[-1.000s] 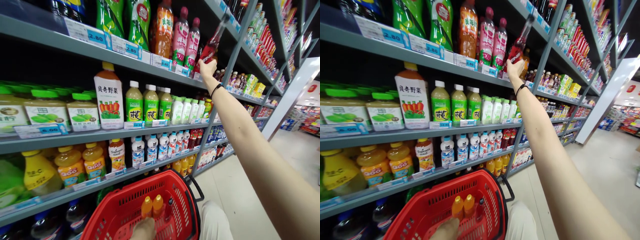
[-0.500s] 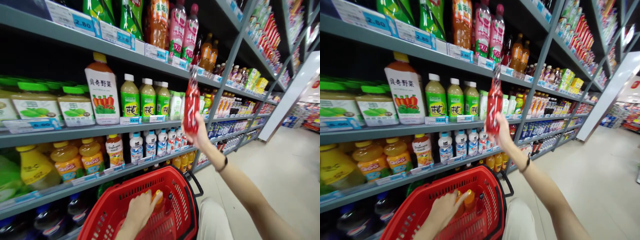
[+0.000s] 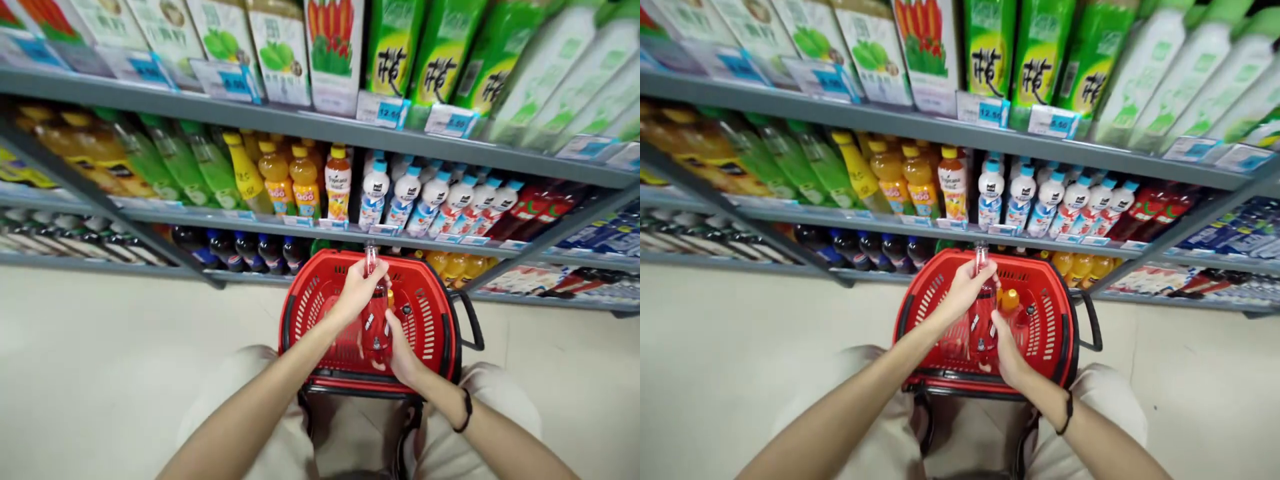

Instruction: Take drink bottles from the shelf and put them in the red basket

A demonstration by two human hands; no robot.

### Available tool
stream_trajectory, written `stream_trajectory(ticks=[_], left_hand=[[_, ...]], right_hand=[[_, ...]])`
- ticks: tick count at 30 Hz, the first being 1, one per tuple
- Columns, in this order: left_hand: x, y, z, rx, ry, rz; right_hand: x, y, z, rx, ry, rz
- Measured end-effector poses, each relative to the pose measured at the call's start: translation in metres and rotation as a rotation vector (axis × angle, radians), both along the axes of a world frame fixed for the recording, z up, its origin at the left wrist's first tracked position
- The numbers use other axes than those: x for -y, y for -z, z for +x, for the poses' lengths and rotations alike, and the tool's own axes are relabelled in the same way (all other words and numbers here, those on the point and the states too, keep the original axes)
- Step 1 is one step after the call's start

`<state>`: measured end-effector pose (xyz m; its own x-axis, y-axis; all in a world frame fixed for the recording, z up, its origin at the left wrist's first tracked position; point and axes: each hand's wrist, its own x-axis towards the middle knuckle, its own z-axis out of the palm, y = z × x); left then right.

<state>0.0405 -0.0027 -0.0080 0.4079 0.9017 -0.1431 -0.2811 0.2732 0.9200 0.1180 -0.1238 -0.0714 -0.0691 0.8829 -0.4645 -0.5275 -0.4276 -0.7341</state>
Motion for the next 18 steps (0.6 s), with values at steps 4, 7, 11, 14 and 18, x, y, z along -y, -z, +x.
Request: stream_trajectory(ticks=[4, 7, 11, 14, 18], left_hand=[[-0.001, -0.016, -0.008, 0.108, -0.055, 0.039], [-0.006, -0.028, -0.019, 0.156, -0.041, 0.026], [-0.01, -0.03, -0.031, 0.207, 0.038, 0.013], [-0.01, -0.027, -0.035, 0.22, 0.039, 0.033], [-0.012, -0.026, -0.039, 0.209, -0.009, 0.069]], right_hand=[[0.003, -0.004, 0.001, -0.29, -0.006, -0.247], [0.004, -0.005, -0.001, -0.364, -0.058, -0.246], [0.002, -0.002, -0.001, -0.383, -0.094, -0.153], [0.0, 0.0, 0.002, -0.407, -0.122, -0.093], [0.002, -0.002, 0.001, -0.319, -0.116, -0.066]])
